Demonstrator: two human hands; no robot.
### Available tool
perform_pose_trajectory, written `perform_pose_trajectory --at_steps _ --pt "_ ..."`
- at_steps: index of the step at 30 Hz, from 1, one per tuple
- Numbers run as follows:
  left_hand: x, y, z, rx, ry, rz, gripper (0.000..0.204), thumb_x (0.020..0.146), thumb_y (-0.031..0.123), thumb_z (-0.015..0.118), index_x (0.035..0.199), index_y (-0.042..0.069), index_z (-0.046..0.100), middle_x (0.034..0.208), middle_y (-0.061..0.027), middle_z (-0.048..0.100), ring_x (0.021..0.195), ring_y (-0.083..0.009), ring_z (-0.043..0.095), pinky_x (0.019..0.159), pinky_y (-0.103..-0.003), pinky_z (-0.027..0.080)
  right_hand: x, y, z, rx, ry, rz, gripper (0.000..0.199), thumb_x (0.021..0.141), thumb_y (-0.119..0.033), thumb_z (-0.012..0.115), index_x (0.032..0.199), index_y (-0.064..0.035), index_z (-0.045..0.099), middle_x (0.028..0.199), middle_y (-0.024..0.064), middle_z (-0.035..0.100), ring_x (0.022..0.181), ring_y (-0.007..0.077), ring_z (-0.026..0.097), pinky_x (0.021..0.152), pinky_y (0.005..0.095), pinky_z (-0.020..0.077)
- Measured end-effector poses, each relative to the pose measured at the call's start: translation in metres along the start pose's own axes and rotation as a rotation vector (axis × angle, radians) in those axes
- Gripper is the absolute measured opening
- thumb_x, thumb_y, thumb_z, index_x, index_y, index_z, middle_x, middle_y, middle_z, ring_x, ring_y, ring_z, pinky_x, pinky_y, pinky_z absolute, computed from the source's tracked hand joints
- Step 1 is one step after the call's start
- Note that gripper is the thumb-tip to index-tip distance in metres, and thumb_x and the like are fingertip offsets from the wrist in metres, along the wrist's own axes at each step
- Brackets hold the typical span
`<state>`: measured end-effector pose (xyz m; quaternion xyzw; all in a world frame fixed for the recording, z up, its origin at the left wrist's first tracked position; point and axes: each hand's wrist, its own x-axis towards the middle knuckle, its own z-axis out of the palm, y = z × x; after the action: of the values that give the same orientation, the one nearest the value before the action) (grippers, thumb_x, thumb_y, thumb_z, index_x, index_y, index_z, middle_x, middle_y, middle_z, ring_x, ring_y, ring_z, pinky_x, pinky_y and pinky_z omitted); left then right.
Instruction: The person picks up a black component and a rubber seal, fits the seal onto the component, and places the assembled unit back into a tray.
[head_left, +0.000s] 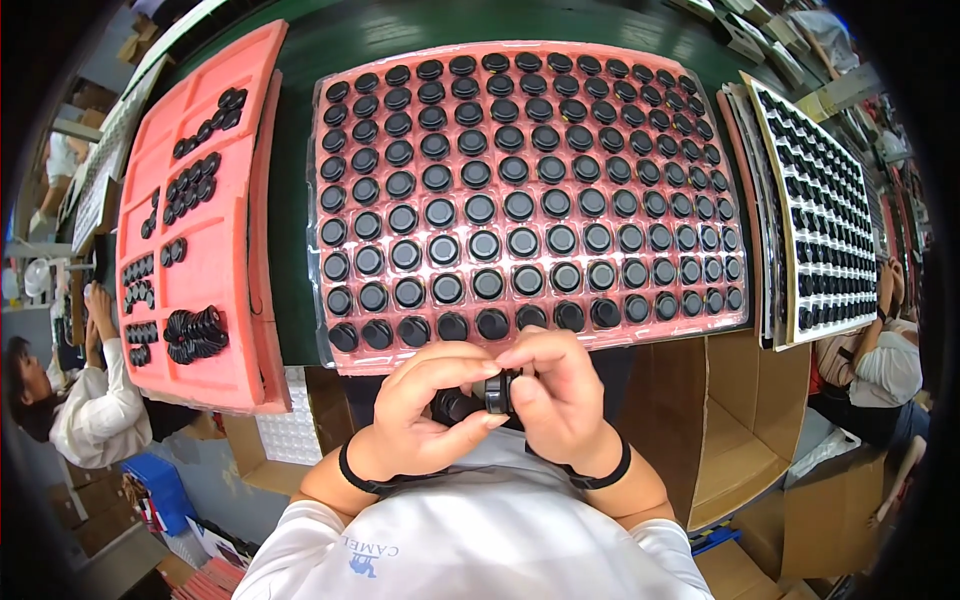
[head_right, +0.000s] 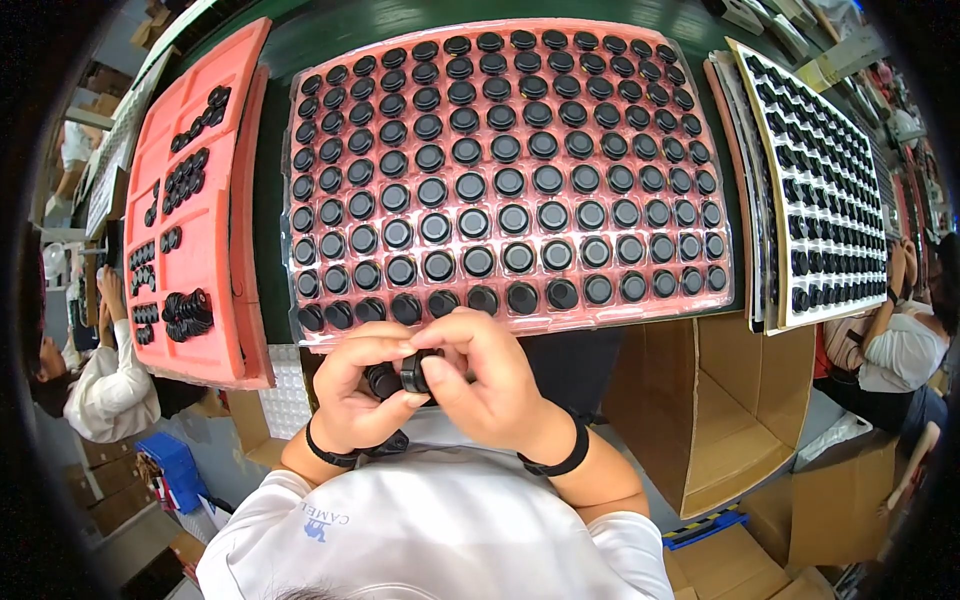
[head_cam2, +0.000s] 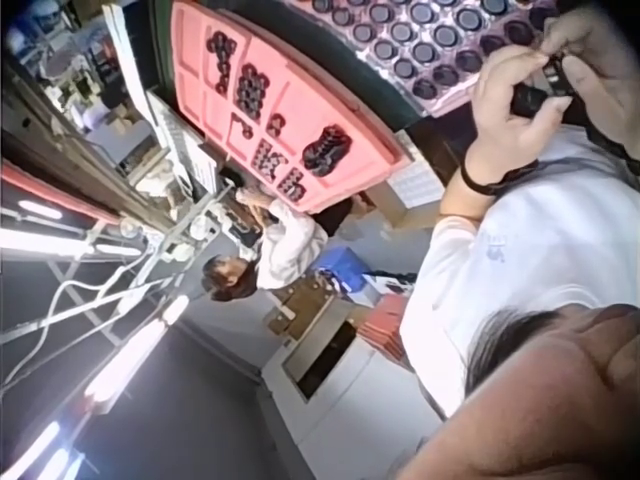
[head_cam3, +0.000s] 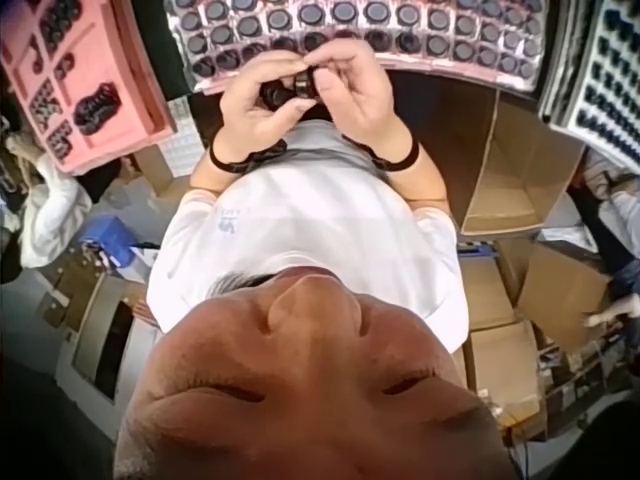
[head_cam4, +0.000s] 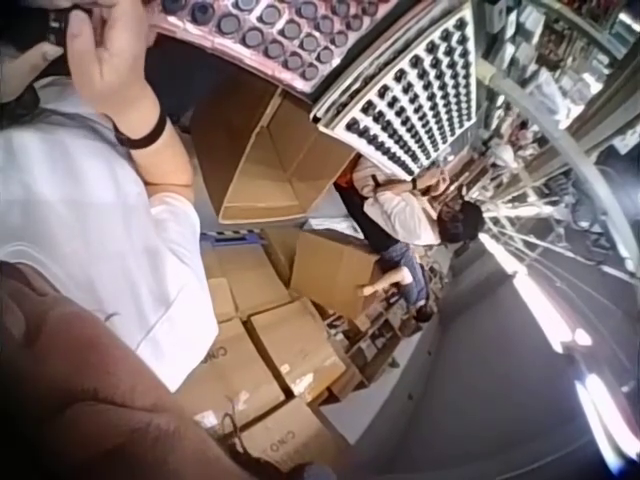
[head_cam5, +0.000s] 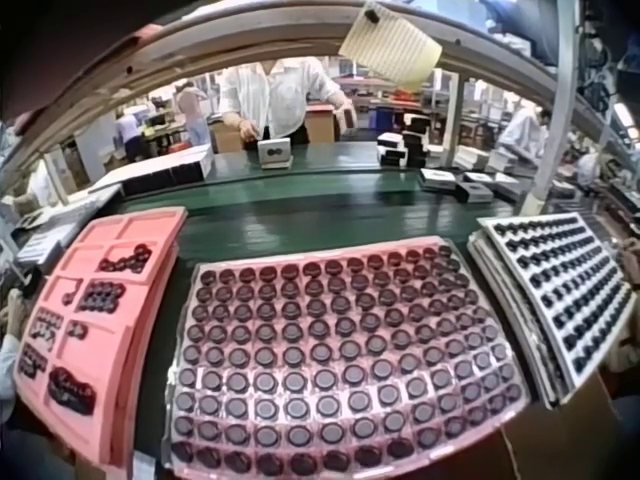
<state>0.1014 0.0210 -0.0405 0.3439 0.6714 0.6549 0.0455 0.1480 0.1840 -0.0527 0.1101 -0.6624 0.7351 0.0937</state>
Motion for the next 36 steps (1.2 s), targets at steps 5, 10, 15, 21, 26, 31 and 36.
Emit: perform_pose_trajectory --at_steps 5,10,15,21,26,31,36 --pt "0.002 0.000 0.000 0.082 0.005 0.053 0.041 0.072 0.005 0.075 0.108 -0.001 0.057 0.100 -0.0158 0.062 0.080 -0.0196 0.059 0.066 -0.028 0.049 0.004 -0.006 0.002 0.136 0.070 -0.029 0.026 0.095 -0.023 0.049 0.106 0.0005 0.046 0.085 0.0058 0.050 0.064 0.0091 0.042 0.062 0.0217 0.0341" --pt "-0.004 -0.003 0.000 -0.142 0.028 -0.065 0.040 0.072 0.005 0.074 0.108 -0.001 0.057 0.100 -0.0157 0.062 0.079 -0.0185 0.059 0.066 -0.028 0.048 0.003 -0.008 0.006 0.290 0.128 0.144 0.028 0.094 -0.025 0.052 0.105 0.0006 0.047 0.084 0.0052 0.050 0.064 0.0088 0.042 0.061 0.0212 0.0333" --pt "0.000 -0.003 0.002 -0.026 0.013 -0.007 0.040 0.072 0.004 0.074 0.108 0.000 0.057 0.100 -0.0160 0.062 0.075 -0.0171 0.057 0.066 -0.027 0.048 0.001 -0.008 0.005 0.260 0.148 0.116 0.025 0.094 -0.022 0.051 0.104 0.0005 0.048 0.086 0.0051 0.050 0.066 0.0084 0.043 0.061 0.0215 0.0346" --pt "-0.001 -0.001 -0.001 0.030 0.000 0.011 0.041 0.072 0.004 0.074 0.109 -0.001 0.056 0.100 -0.0167 0.061 0.073 -0.0170 0.056 0.066 -0.028 0.047 0.002 -0.008 0.003 -0.101 0.053 -0.055 0.019 0.093 -0.013 0.051 0.107 -0.0001 0.049 0.088 0.0040 0.051 0.070 0.0079 0.043 0.064 0.0224 0.0364" --pt "-0.007 -0.005 -0.002 -0.086 0.024 -0.044 0.042 0.073 0.004 0.073 0.110 -0.001 0.054 0.102 -0.0176 0.060 0.075 -0.0175 0.056 0.068 -0.028 0.047 0.001 -0.009 0.006 0.392 0.129 0.206 0.026 0.089 -0.014 0.059 0.110 -0.0009 0.049 0.088 0.0024 0.050 0.072 0.0082 0.043 0.067 0.0233 0.0362" --pt "-0.002 -0.003 0.000 0.000 0.026 0.024 0.043 0.073 0.002 0.072 0.111 -0.001 0.052 0.102 -0.0182 0.060 0.078 -0.0185 0.056 0.070 -0.029 0.047 -0.002 0.000 0.002 0.104 0.051 0.090 0.035 0.086 -0.020 0.066 0.110 -0.0017 0.049 0.088 0.0023 0.050 0.073 0.0098 0.043 0.068 0.0249 0.0371" --pt "-0.004 -0.004 0.000 0.051 0.035 0.041 0.043 0.073 0.004 0.073 0.110 -0.001 0.052 0.099 -0.0179 0.060 0.081 -0.0203 0.058 0.070 -0.029 0.047 -0.001 0.005 -0.004 -0.081 0.014 -0.064 0.038 0.083 -0.022 0.069 0.110 -0.0024 0.051 0.088 0.0046 0.051 0.074 0.0133 0.045 0.069 0.0266 0.0383"
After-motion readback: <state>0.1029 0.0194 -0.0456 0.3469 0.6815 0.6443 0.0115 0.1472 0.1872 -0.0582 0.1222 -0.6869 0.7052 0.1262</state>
